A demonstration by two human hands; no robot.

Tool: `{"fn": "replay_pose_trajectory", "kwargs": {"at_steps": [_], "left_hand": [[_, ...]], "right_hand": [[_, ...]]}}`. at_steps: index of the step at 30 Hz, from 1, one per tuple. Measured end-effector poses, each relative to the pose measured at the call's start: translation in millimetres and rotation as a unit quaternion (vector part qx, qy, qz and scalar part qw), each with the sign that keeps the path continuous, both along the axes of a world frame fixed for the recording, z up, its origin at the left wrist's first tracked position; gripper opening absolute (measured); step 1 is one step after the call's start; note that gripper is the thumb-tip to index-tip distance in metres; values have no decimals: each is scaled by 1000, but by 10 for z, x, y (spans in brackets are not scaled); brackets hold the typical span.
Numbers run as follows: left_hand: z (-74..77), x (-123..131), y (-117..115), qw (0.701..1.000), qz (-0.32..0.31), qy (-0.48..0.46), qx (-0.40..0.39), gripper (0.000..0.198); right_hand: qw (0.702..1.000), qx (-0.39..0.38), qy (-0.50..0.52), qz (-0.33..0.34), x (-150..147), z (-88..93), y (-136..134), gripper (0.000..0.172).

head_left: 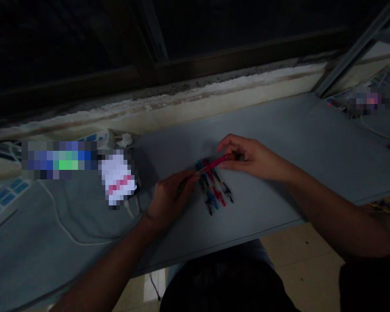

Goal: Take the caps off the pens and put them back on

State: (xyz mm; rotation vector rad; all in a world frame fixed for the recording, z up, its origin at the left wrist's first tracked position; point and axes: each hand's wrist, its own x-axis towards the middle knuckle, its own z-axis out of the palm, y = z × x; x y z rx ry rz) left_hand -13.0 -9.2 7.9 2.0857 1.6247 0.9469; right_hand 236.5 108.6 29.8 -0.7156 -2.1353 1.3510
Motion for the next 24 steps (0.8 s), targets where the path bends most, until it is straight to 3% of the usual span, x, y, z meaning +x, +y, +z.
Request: {"fn": "replay_pose_trajectory", "kwargs": {"at_steps": [5,13,18,22,24], "left_hand": [[-3,-10,-7,1000,-22,3,-18,25],[12,-32,-12,999,-5,-6,-39,30],[-15,-47,-17,992,-33,97,75,27],[-34,-34,-32,965,-50,167,196,19],[-27,-17,-43,957,-54,166,233,26]], "right_hand": [[999,0,-40,32,14,12,0,32],[998,20,-27,54,11,77,-16,28],[994,28,-68,74,7,59,-1,46],[994,-50,-65,77,8,52,21,44],[991,-101,-54,73,-7,38,26,44]]}}
